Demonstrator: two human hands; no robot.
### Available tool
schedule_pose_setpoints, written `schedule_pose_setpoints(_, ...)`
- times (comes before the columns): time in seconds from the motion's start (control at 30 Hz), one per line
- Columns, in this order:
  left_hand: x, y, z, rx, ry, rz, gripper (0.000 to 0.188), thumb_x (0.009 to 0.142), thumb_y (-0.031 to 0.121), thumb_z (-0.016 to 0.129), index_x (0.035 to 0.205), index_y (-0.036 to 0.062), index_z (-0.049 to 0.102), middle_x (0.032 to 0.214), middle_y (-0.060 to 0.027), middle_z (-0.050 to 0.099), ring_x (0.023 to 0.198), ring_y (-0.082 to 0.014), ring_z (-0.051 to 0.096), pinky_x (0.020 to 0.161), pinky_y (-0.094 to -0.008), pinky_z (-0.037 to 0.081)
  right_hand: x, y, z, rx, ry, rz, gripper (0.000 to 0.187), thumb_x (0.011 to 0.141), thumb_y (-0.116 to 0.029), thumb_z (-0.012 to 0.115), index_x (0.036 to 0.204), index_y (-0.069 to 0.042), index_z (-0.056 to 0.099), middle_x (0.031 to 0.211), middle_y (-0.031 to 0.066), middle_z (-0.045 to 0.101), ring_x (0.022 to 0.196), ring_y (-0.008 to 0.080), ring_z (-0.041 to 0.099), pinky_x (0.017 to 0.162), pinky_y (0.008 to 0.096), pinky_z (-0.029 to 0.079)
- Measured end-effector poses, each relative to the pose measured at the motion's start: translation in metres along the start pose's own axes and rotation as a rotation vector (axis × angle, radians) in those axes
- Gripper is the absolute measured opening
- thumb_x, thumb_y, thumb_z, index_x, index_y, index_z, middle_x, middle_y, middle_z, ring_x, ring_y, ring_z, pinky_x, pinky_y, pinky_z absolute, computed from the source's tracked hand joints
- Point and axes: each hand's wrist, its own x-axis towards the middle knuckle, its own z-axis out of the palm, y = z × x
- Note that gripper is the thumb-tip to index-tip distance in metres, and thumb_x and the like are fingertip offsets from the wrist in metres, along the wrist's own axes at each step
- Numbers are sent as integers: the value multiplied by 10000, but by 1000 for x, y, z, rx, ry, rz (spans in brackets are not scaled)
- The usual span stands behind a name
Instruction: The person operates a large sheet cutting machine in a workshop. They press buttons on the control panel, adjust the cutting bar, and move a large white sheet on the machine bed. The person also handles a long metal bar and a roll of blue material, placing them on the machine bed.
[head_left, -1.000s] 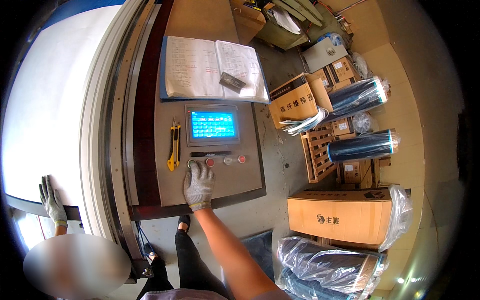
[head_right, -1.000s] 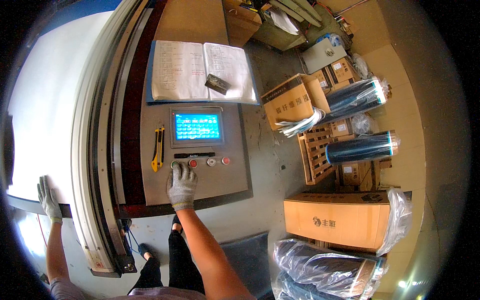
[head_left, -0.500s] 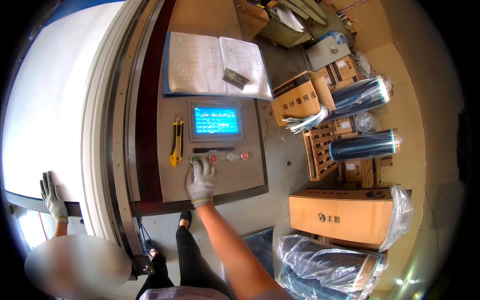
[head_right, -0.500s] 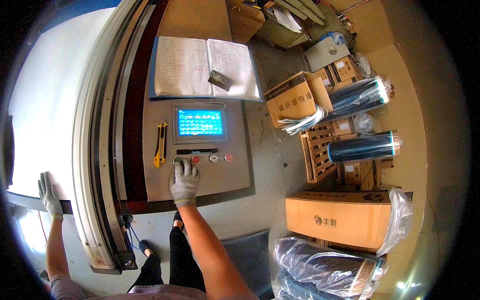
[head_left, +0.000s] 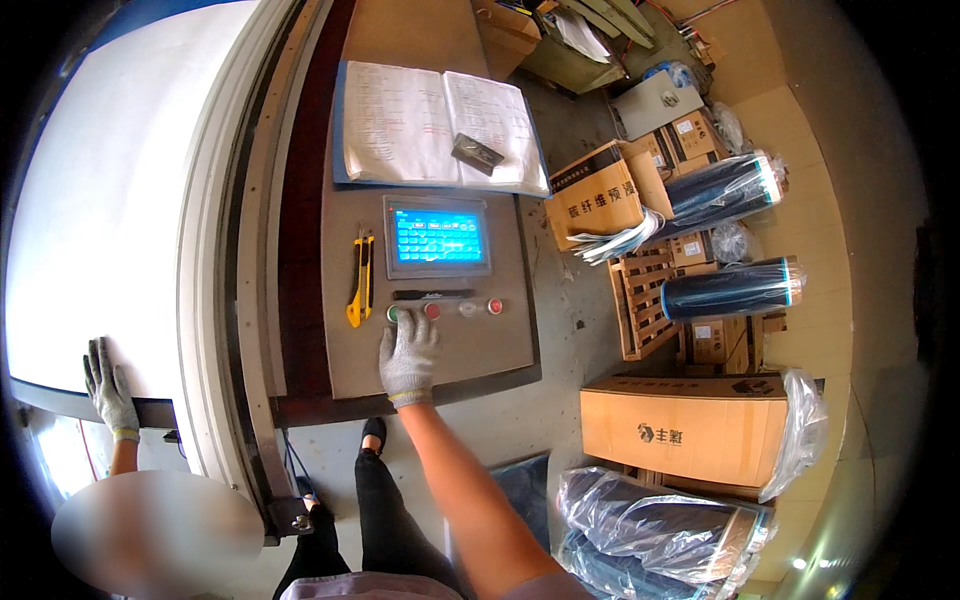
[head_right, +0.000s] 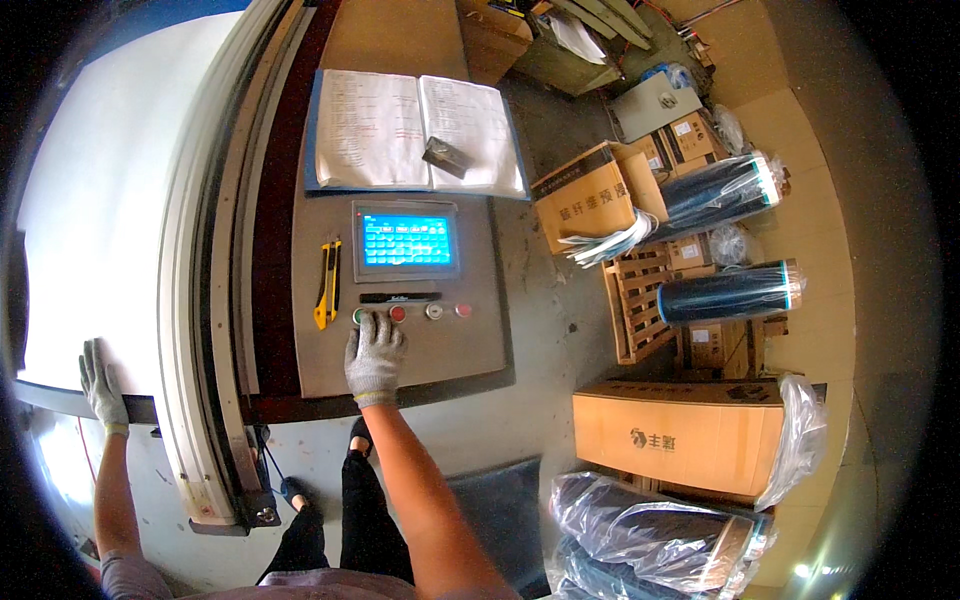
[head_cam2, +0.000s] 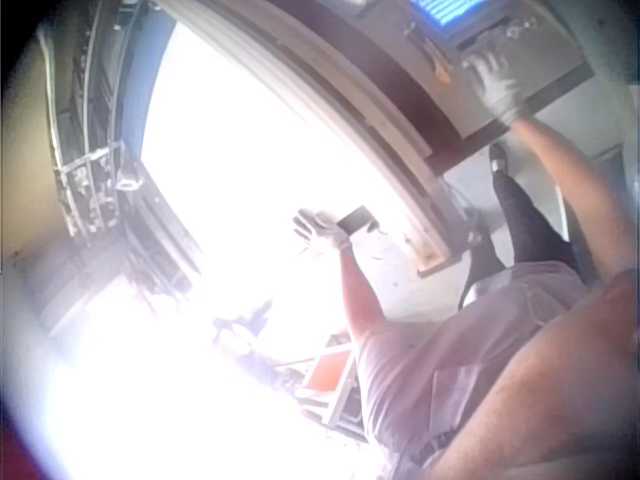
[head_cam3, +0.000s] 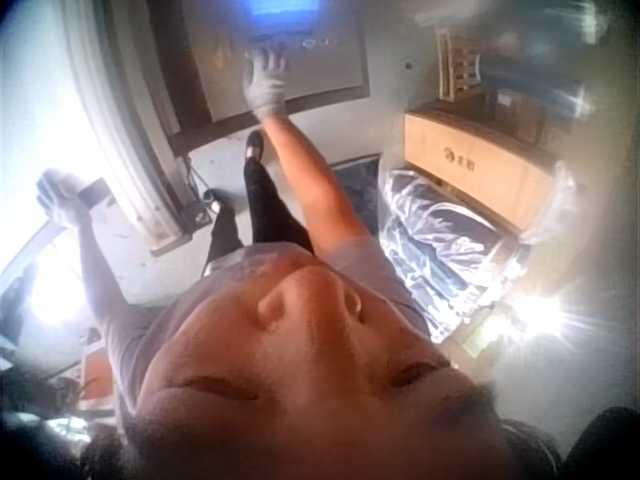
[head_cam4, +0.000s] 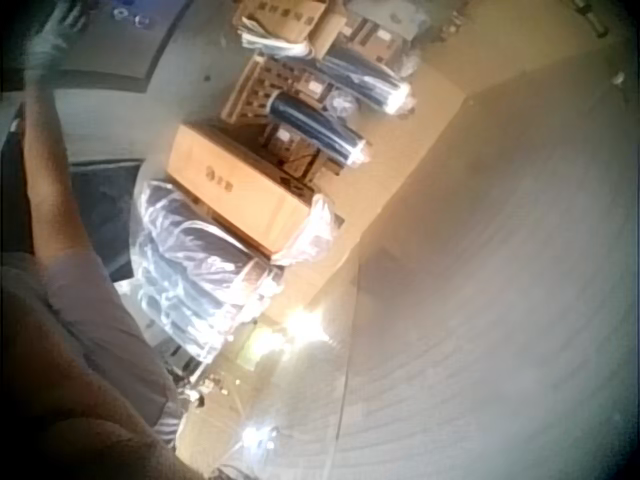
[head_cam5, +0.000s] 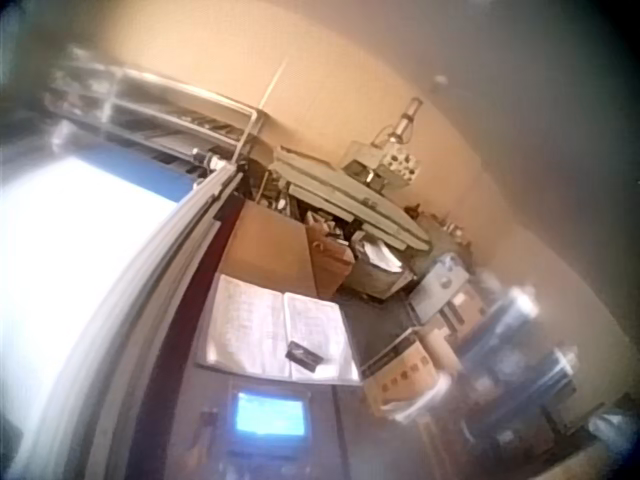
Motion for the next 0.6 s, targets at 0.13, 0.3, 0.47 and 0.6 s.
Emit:
schedule_pose_setpoints(0.13, 1, 2, 0, 6, 5, -11, 490, 1039, 356, 347, 1507, 212, 358, 1578, -29, 306, 1447, -305, 257, 1198, -420, 207, -3, 4, 7, -2, 8, -5, 364, 864, -208, 618, 1195, -76, 547, 1192, 155, 570, 1075, 374, 540, 922, 505, 425)
schedule_pose_setpoints(0.3, 2, 6, -9, -30, -18, -43, 484, 1035, 345, 361, 1500, 213, 373, 1573, -32, 317, 1443, -312, 265, 1195, -422, 220, -2, 2, 7, 37, 16, -10, 351, 868, -144, 612, 1202, -73, 533, 1182, 166, 561, 1056, 403, 526, 922, 497, 438)
schedule_pose_setpoints(0.47, 2, 13, -15, -38, -21, -69, 479, 1035, 344, 354, 1499, 224, 375, 1574, -26, 313, 1444, -312, 261, 1199, -424, 216, -5, 2, 8, -24, 22, 13, 353, 882, -248, 595, 1201, -98, 565, 1196, 147, 582, 1081, 367, 542, 939, 508, 419)
schedule_pose_setpoints(0.6, 3, 15, -19, -49, -28, -74, 475, 1036, 343, 351, 1497, 230, 378, 1574, -24, 314, 1445, -313, 261, 1199, -429, 215, -5, -1, 6, -25, 33, 21, 353, 877, -244, 595, 1197, -97, 565, 1168, 151, 581, 1057, 367, 542, 920, 505, 429)
